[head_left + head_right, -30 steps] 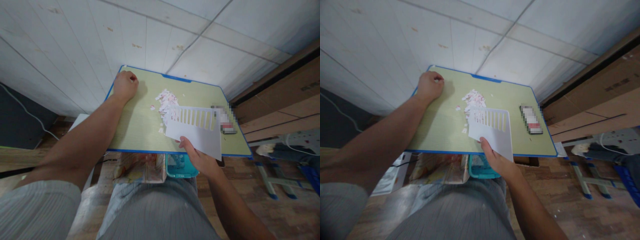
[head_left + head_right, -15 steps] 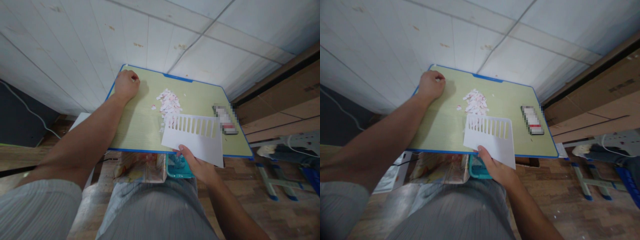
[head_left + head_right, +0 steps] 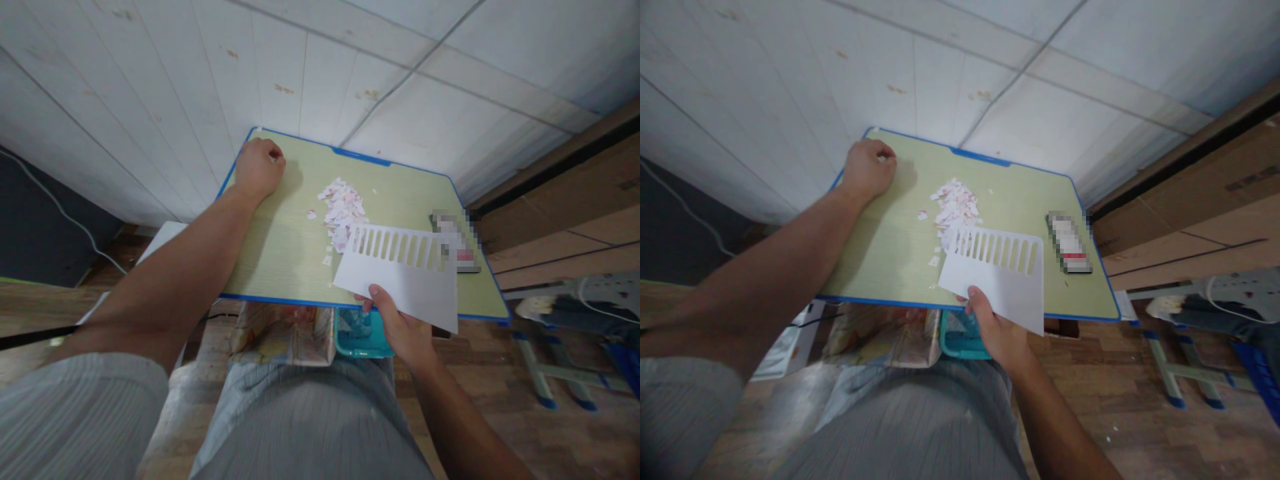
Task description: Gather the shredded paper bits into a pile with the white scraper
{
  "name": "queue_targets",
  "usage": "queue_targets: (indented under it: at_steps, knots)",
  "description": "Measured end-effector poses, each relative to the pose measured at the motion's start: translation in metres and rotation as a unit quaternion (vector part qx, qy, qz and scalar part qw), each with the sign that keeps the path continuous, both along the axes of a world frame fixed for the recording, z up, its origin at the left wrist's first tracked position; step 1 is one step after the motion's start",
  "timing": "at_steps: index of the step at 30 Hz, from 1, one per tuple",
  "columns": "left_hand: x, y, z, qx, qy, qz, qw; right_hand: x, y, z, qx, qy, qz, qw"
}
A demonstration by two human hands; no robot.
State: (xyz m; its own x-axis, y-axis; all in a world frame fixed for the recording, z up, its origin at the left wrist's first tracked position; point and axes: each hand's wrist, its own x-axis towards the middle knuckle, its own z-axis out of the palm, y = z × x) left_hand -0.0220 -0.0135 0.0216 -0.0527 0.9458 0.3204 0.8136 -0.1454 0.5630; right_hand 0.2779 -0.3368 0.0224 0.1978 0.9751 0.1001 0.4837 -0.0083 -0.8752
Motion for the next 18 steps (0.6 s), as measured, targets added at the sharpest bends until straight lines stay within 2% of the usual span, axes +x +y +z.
queue_targets:
  at_steps: [4,13,18]
  knots:
    - [0.001,-0.003,0.003,-0.006,0.008,0.0,1.0,-0.004,-0.009,-0.002,-0.008,-0.018,0.019,1.0]
    - [0.004,-0.01,0.01,-0.025,0.017,0.008,1.0,-0.006,-0.015,0.002,-0.043,0.028,0.057,0.997]
    - [0.002,-0.005,0.006,-0.016,0.01,0.007,1.0,-0.008,-0.001,0.005,-0.022,0.057,-0.013,0.998]
